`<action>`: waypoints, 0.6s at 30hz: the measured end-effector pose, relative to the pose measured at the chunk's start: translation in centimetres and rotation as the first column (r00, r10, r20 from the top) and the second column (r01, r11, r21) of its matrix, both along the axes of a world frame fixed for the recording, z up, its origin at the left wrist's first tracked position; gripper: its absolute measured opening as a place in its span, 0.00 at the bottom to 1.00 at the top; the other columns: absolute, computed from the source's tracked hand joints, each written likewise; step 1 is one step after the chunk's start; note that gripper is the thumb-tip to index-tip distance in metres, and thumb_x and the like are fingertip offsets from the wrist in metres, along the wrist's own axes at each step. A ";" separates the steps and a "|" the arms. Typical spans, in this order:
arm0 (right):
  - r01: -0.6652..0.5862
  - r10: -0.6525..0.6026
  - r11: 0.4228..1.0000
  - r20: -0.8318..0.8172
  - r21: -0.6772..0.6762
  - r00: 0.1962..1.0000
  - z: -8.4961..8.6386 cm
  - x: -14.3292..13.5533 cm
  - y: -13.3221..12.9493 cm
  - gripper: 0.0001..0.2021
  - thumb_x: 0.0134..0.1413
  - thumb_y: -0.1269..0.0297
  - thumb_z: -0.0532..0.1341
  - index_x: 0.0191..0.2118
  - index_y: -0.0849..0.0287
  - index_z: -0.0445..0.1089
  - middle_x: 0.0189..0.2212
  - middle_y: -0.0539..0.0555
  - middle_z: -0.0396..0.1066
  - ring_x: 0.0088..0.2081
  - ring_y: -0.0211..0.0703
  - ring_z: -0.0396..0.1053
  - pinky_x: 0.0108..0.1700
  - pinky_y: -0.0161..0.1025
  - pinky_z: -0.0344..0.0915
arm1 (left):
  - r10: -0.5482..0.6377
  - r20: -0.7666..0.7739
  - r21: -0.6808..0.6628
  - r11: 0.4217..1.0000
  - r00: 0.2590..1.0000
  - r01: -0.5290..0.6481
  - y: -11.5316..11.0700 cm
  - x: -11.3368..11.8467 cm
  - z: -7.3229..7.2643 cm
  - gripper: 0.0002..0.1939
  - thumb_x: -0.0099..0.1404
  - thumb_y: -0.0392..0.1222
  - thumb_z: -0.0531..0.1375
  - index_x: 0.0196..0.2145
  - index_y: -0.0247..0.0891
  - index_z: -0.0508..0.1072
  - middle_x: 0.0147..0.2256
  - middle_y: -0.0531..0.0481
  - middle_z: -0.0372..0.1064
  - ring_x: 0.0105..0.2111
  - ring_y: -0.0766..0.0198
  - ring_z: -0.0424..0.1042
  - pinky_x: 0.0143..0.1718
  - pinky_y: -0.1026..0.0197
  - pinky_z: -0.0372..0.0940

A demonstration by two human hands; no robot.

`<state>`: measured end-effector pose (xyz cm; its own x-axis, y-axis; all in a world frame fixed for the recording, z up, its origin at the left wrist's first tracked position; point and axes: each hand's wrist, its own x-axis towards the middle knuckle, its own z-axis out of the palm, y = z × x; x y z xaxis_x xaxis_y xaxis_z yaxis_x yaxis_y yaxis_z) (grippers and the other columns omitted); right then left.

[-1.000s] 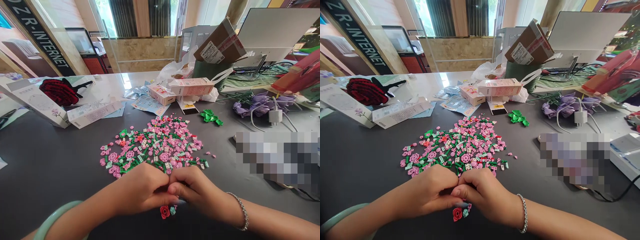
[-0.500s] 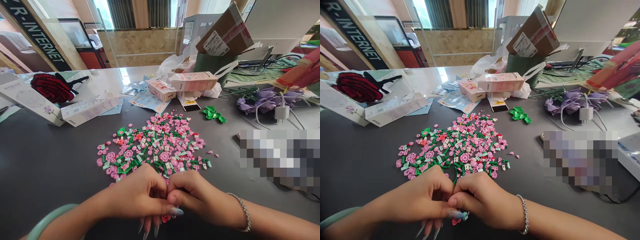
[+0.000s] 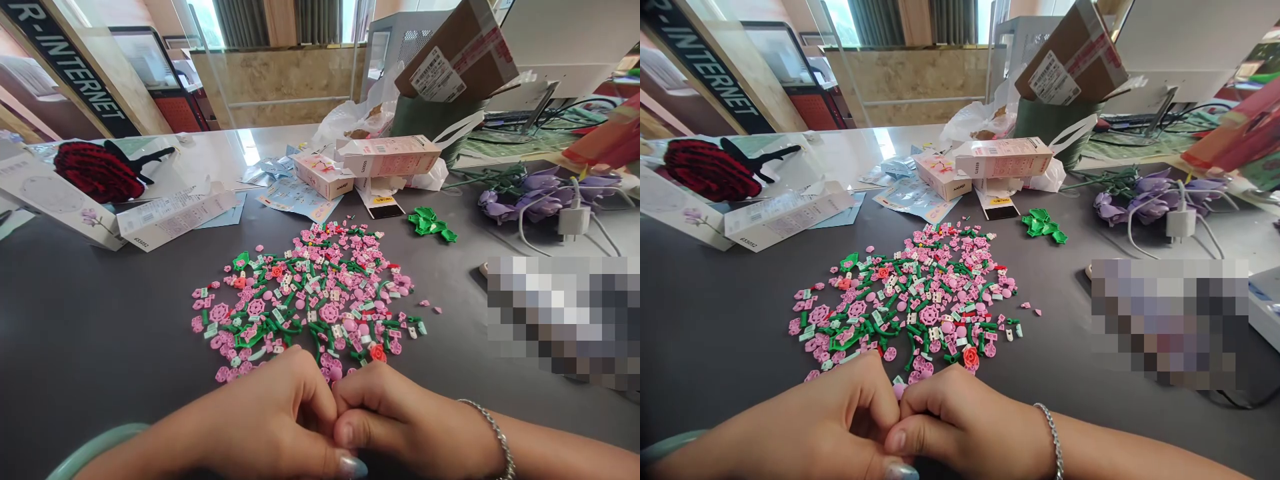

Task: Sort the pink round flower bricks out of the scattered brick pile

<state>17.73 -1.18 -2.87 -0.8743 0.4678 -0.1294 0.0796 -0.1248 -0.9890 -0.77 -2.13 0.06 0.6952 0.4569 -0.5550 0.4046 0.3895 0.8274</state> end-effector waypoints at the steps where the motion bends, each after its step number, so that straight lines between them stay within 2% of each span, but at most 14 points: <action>1: -0.009 0.009 1.000 -0.002 -0.025 1.000 0.0 0.0 0.0 0.27 0.58 0.39 0.54 0.27 0.62 0.60 0.22 0.47 0.55 0.26 0.33 0.51 0.25 0.30 0.50 | 0.006 0.001 0.012 1.000 1.000 -0.006 -0.1 0.1 -0.1 0.12 0.55 0.42 0.59 0.17 0.37 0.65 0.15 0.54 0.66 0.13 0.69 0.66 0.13 0.71 0.57; 4: -0.026 0.026 0.994 -0.005 -0.102 1.000 0.0 0.1 0.1 0.27 0.57 0.37 0.54 0.27 0.62 0.60 0.22 0.47 0.54 0.26 0.32 0.50 0.25 0.31 0.50 | 0.043 0.010 0.022 0.999 0.999 -0.043 -0.1 0.1 -0.2 0.13 0.55 0.43 0.59 0.17 0.37 0.65 0.15 0.53 0.67 0.13 0.69 0.66 0.13 0.71 0.56; 6: 0.013 -0.015 0.994 -0.010 -0.105 1.000 0.1 0.1 0.2 0.27 0.57 0.37 0.55 0.27 0.61 0.60 0.22 0.47 0.55 0.25 0.32 0.50 0.26 0.31 0.50 | 0.057 0.015 -0.053 0.997 0.998 -0.056 0.0 0.1 -0.2 0.14 0.55 0.46 0.60 0.18 0.37 0.66 0.16 0.53 0.66 0.13 0.70 0.65 0.12 0.71 0.56; 8: 0.089 -0.089 0.996 -0.014 -0.024 0.996 0.1 0.2 0.3 0.27 0.58 0.38 0.54 0.26 0.61 0.60 0.22 0.47 0.56 0.25 0.32 0.52 0.26 0.30 0.52 | 0.071 0.015 -0.133 0.989 0.997 -0.069 0.3 0.1 -0.3 0.16 0.55 0.49 0.62 0.18 0.36 0.67 0.16 0.53 0.66 0.12 0.71 0.64 0.12 0.72 0.57; 10: 0.164 -0.161 0.980 -0.030 0.114 0.986 0.1 0.3 0.3 0.27 0.60 0.40 0.53 0.26 0.61 0.61 0.22 0.48 0.59 0.24 0.32 0.54 0.26 0.30 0.53 | 0.106 0.026 -0.170 0.980 0.994 -0.100 0.7 0.0 -0.5 0.19 0.53 0.54 0.64 0.19 0.35 0.68 0.17 0.53 0.66 0.13 0.73 0.64 0.12 0.73 0.56; 12: 0.229 -0.220 0.939 -0.066 0.255 0.973 0.2 0.5 0.3 0.27 0.63 0.42 0.50 0.27 0.61 0.64 0.22 0.49 0.63 0.24 0.32 0.57 0.26 0.30 0.55 | 0.139 0.055 -0.187 0.974 0.989 -0.126 1.2 -0.2 -0.7 0.22 0.51 0.57 0.66 0.20 0.33 0.70 0.16 0.52 0.66 0.13 0.73 0.64 0.12 0.73 0.56; 15: 0.354 -0.329 0.858 -0.129 0.373 0.935 0.3 0.7 0.4 0.25 0.67 0.46 0.47 0.32 0.63 0.69 0.25 0.51 0.67 0.26 0.33 0.61 0.28 0.30 0.58 | 0.177 0.092 -0.197 0.968 0.980 -0.157 1.8 -0.3 -0.8 0.22 0.50 0.57 0.67 0.20 0.32 0.73 0.15 0.53 0.66 0.11 0.73 0.63 0.11 0.74 0.55; 18: 0.418 -0.388 0.766 -0.167 0.488 0.907 0.3 1.0 0.6 0.19 0.64 0.50 0.56 0.38 0.64 0.71 0.28 0.52 0.70 0.28 0.33 0.65 0.30 0.29 0.62 | 0.250 0.088 -0.189 0.955 0.964 -0.230 2.2 -0.3 -0.9 0.21 0.49 0.55 0.68 0.19 0.33 0.72 0.13 0.54 0.65 0.10 0.73 0.61 0.09 0.74 0.54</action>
